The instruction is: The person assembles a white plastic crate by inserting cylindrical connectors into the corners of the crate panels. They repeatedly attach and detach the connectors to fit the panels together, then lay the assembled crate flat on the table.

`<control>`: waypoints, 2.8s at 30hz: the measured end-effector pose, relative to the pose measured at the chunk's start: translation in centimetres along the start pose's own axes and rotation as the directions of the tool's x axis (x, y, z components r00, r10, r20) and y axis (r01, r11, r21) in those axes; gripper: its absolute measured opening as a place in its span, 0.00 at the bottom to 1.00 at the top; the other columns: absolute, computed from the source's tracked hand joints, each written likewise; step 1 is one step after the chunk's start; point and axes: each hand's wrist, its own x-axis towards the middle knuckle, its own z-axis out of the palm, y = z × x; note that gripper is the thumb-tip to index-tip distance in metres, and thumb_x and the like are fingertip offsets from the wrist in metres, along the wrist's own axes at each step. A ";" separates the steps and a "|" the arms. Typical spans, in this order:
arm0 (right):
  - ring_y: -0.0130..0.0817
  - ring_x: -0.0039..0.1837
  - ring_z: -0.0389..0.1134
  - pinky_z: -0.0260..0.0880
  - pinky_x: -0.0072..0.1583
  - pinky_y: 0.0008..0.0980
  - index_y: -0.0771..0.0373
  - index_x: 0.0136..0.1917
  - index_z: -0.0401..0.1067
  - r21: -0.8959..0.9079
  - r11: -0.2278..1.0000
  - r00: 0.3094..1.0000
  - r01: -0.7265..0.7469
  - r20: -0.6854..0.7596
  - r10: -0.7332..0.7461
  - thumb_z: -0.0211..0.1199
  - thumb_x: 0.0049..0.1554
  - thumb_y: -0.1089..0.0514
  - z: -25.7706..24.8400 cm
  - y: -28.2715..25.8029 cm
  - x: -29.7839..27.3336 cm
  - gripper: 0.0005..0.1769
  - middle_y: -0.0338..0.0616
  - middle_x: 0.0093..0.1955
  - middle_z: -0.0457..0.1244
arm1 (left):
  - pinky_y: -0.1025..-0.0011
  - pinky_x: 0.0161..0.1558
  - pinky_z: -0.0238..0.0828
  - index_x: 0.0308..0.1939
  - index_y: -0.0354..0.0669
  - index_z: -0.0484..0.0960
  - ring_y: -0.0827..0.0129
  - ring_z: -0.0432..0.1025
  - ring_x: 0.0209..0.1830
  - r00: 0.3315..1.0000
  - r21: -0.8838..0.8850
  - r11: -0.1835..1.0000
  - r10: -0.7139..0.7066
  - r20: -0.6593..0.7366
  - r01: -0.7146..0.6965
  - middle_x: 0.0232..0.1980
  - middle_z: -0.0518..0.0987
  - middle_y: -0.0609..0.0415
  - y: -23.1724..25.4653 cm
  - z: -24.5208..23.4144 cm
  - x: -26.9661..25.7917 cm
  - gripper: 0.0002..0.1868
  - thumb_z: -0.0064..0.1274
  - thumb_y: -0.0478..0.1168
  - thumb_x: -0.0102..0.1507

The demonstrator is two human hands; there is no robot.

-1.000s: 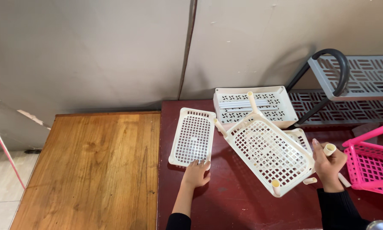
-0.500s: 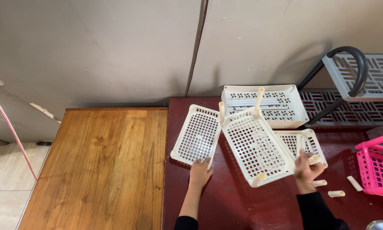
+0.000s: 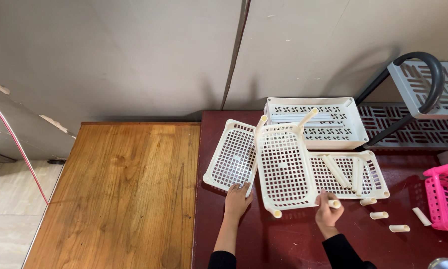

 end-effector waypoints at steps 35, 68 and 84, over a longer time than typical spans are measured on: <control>0.27 0.32 0.65 0.63 0.35 0.27 0.69 0.32 0.73 -0.285 0.933 0.819 0.221 0.574 -0.019 0.65 0.56 0.65 -0.6 -1.7 -1.0 0.11 0.41 0.31 0.65 | 0.61 0.64 0.70 0.60 0.45 0.81 0.53 0.77 0.62 0.876 -0.532 0.698 -0.416 0.244 0.480 0.59 0.83 0.42 5.6 -9.2 3.2 0.23 0.47 0.46 0.63; 0.33 0.28 0.59 0.58 0.36 0.32 0.70 0.30 0.66 -0.177 0.957 0.687 0.230 0.726 -0.031 0.64 0.57 0.63 -3.3 -0.2 1.0 0.16 0.44 0.26 0.59 | 0.53 0.66 0.65 0.82 0.81 0.42 0.58 0.39 0.85 0.901 0.352 0.877 -0.402 0.163 0.327 0.87 0.38 0.57 16.3 9.9 -6.0 0.47 0.54 0.63 0.64; 0.33 0.27 0.57 0.56 0.35 0.32 0.69 0.27 0.65 -0.166 0.951 0.674 0.261 0.737 -0.056 0.63 0.55 0.64 -4.0 0.8 1.0 0.17 0.43 0.25 0.59 | 0.61 0.78 0.34 0.78 0.89 0.35 0.62 0.38 0.84 0.847 0.493 0.825 -0.451 0.282 0.275 0.86 0.31 0.57 16.6 10.2 -6.1 0.37 0.31 0.69 0.68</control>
